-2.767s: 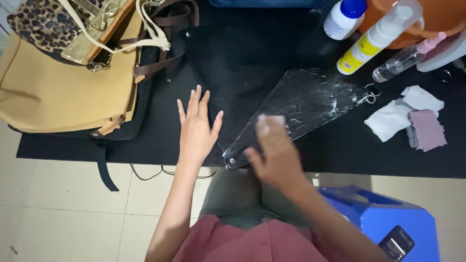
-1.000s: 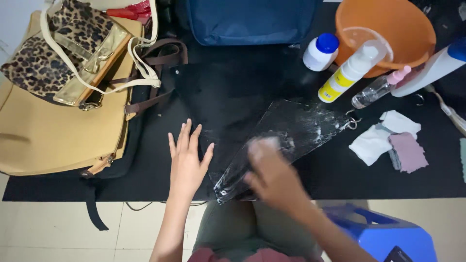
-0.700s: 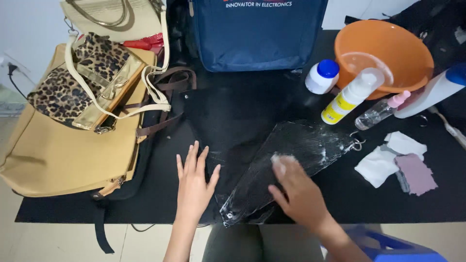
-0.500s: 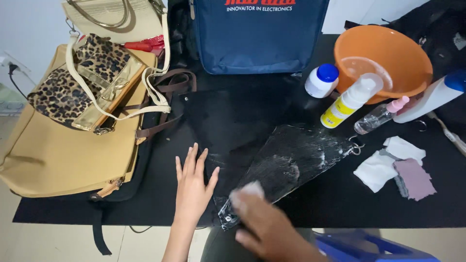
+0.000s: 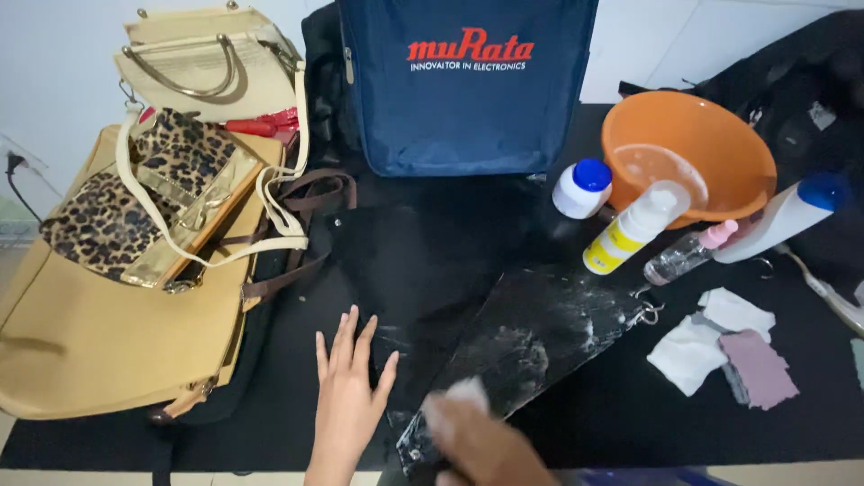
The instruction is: The person is applying a liquid from a bottle and using a white cloth to polish or clean a black leather sheet on a workbench.
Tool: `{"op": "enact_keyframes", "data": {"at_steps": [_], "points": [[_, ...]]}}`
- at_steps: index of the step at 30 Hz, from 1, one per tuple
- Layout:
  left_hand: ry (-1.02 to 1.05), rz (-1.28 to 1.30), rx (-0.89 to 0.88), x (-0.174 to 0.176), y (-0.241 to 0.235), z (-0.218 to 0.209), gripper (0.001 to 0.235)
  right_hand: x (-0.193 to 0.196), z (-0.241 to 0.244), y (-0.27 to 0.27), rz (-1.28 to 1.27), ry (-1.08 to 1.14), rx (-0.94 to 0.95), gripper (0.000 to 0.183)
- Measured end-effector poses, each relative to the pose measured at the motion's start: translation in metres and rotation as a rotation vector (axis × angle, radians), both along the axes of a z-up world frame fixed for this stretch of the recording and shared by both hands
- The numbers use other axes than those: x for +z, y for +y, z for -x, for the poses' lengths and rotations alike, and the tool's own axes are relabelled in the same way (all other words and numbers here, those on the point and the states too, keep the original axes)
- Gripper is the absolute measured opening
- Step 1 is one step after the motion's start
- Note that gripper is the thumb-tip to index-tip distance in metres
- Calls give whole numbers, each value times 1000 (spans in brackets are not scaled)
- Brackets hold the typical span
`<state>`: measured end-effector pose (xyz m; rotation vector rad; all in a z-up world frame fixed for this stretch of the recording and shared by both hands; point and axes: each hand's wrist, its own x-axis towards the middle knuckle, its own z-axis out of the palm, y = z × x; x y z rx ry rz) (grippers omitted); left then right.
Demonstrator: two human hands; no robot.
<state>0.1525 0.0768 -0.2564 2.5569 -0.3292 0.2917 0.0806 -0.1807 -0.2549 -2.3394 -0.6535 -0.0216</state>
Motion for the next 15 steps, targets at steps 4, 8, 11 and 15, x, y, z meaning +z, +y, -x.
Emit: {"op": "enact_keyframes", "data": {"at_steps": [4, 8, 11, 15], "points": [[56, 4, 0, 5, -1, -1, 56, -21, 12, -17, 111, -179, 183, 78], [-118, -174, 19, -9, -4, -2, 60, -17, -41, -61, 372, -535, -32, 41], [-171, -395, 90, -9, -12, -3, 66, -7, -41, -43, 315, -376, -251, 64], [-106, 52, 161, -12, -11, -23, 66, 12, -25, -20, 407, -218, -82, 97]]}}
